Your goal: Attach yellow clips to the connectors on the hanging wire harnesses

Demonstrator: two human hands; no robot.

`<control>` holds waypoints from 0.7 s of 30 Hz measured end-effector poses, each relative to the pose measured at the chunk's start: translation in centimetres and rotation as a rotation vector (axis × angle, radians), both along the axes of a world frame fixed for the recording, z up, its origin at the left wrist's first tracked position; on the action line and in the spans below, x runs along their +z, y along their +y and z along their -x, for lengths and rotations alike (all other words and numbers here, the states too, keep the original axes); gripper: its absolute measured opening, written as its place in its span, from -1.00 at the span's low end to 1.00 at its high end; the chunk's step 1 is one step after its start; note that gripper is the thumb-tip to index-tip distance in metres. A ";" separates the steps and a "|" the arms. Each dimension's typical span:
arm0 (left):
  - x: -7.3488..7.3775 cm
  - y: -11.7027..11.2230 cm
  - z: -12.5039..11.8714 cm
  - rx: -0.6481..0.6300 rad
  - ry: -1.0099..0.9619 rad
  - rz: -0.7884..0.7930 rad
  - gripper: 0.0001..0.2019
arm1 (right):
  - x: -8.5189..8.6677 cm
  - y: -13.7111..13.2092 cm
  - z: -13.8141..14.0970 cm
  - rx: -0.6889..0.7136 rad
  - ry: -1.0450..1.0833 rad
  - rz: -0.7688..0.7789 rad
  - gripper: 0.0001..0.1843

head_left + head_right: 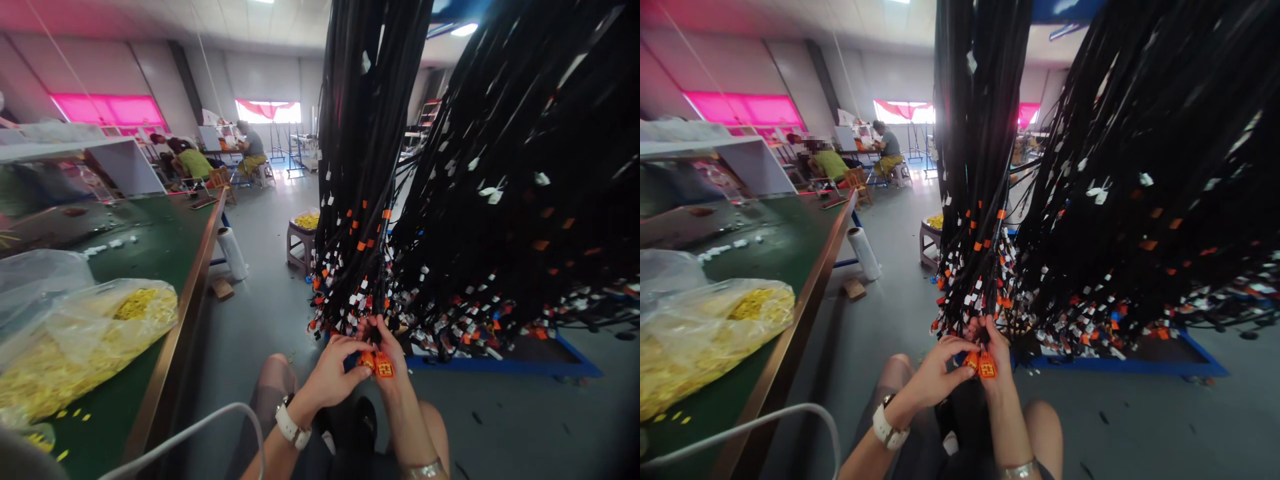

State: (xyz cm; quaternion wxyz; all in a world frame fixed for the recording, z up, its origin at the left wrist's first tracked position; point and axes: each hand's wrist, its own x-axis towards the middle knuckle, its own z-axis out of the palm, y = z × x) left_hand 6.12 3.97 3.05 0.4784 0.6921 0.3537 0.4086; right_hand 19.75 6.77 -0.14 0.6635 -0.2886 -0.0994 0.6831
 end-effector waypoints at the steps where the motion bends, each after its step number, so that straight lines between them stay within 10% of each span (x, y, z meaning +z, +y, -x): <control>1: 0.2 -0.1 0.0 -0.007 0.017 -0.024 -0.72 | 0.2 -0.1 0.0 0.005 0.021 0.007 -0.76; 21: 0.6 -1.0 -0.1 0.047 -0.086 0.005 -0.81 | 1.4 -0.6 0.8 0.124 0.142 -0.081 -0.78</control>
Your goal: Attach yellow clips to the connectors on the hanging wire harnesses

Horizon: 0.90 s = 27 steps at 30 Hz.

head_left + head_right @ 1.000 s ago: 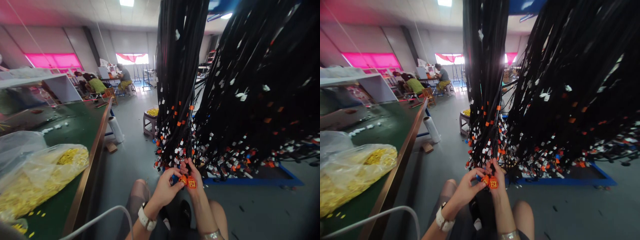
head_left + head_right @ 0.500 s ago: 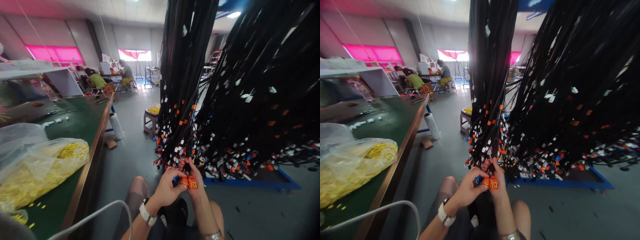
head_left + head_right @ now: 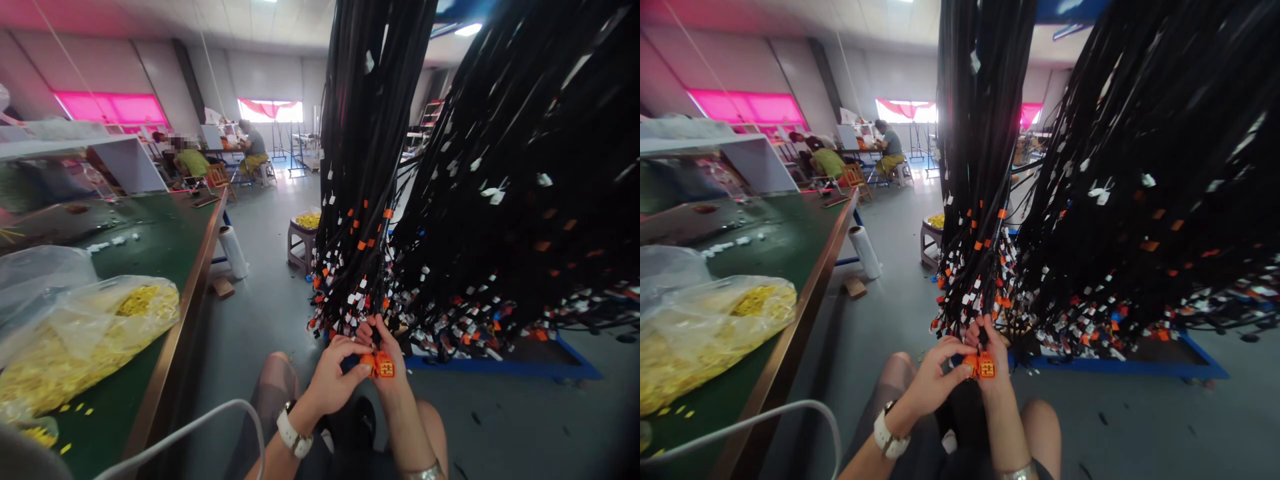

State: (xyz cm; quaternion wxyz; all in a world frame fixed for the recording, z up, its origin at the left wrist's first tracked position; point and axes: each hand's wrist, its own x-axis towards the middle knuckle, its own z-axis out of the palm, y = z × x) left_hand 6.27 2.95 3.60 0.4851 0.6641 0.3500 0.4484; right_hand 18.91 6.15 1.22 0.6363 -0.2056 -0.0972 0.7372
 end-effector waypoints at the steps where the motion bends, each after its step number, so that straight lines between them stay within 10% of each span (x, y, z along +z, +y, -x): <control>1: 0.0 0.0 0.0 0.007 -0.007 -0.002 -0.81 | 0.1 0.0 0.1 -0.001 -0.004 -0.005 -0.77; 17: -0.9 0.1 -1.0 0.124 -0.056 -0.036 -0.90 | 0.2 0.2 0.5 0.003 0.011 -0.003 -0.72; 27: -0.4 0.2 0.0 -0.023 -0.004 -0.018 -0.78 | 0.1 0.0 0.2 0.008 0.032 -0.002 -0.74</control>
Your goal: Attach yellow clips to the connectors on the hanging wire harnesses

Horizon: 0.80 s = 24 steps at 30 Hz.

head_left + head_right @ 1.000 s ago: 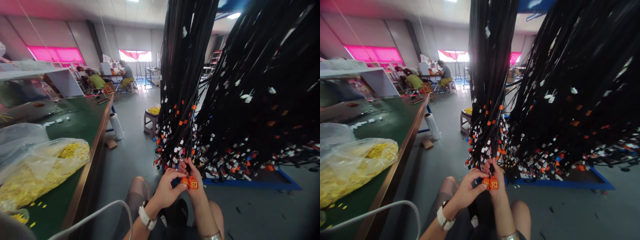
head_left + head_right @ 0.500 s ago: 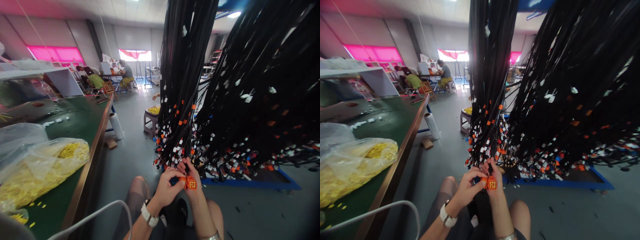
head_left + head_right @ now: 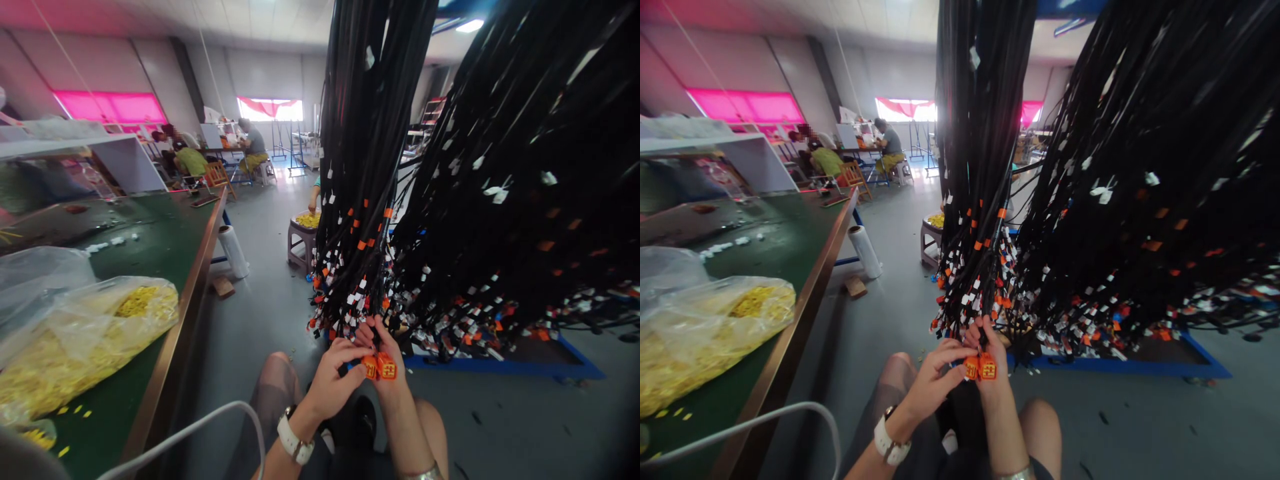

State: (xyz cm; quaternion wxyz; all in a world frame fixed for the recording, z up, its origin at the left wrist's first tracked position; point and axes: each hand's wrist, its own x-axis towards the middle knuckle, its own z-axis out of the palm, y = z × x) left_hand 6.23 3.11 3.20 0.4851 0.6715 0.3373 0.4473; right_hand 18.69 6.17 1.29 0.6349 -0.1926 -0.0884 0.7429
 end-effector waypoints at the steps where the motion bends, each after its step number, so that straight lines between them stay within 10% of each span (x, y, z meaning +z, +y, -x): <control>1: 0.0 0.0 -0.1 0.010 -0.002 -0.002 -0.78 | 0.0 0.0 0.0 -0.001 -0.006 -0.001 -0.74; 24: -1.1 -0.2 -0.6 0.048 -0.058 0.052 -0.78 | -0.2 0.3 0.1 -0.008 -0.006 -0.008 -0.75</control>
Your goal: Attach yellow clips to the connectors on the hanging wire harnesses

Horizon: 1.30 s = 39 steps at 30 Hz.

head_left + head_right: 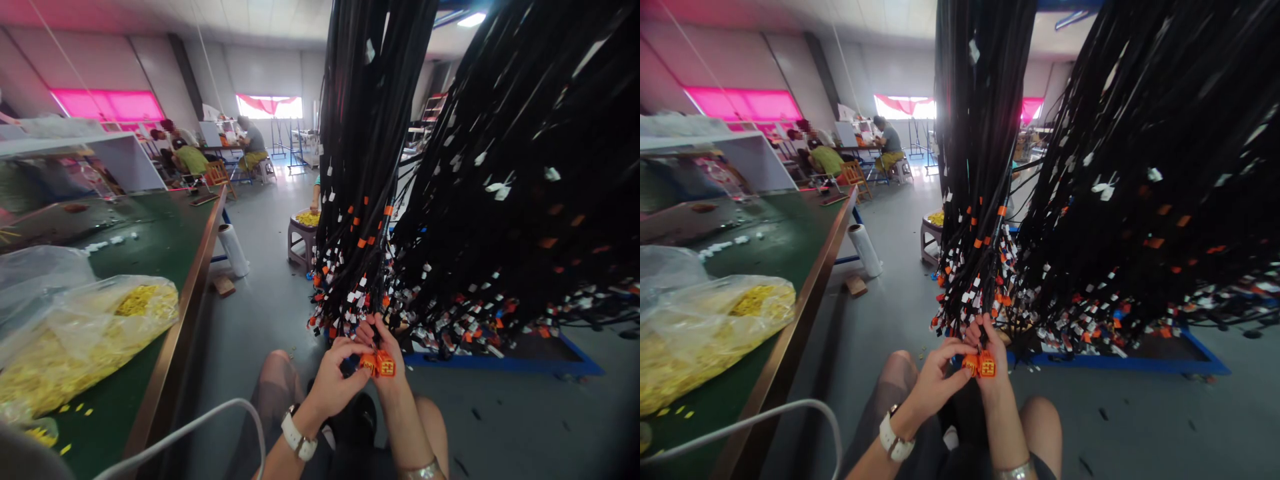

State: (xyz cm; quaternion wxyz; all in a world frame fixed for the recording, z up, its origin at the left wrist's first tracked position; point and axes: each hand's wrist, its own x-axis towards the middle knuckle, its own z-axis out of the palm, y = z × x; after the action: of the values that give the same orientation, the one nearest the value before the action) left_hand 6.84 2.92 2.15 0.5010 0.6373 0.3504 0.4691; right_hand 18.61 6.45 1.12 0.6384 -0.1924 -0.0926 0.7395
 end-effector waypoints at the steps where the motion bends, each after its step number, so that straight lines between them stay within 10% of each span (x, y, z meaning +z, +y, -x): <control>1: -0.1 0.0 0.0 0.004 0.001 -0.004 -0.78 | -0.1 0.0 0.0 0.003 0.007 0.001 -0.75; 39: 0.1 -0.7 -0.6 0.155 -0.018 -0.002 -0.91 | 0.5 -0.2 0.5 -0.014 -0.035 -0.015 -0.71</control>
State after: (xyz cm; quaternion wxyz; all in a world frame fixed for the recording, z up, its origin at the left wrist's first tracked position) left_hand 7.41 2.22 2.23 0.4658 0.6046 0.3938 0.5123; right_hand 18.13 6.22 1.62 0.6433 -0.2012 -0.1077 0.7308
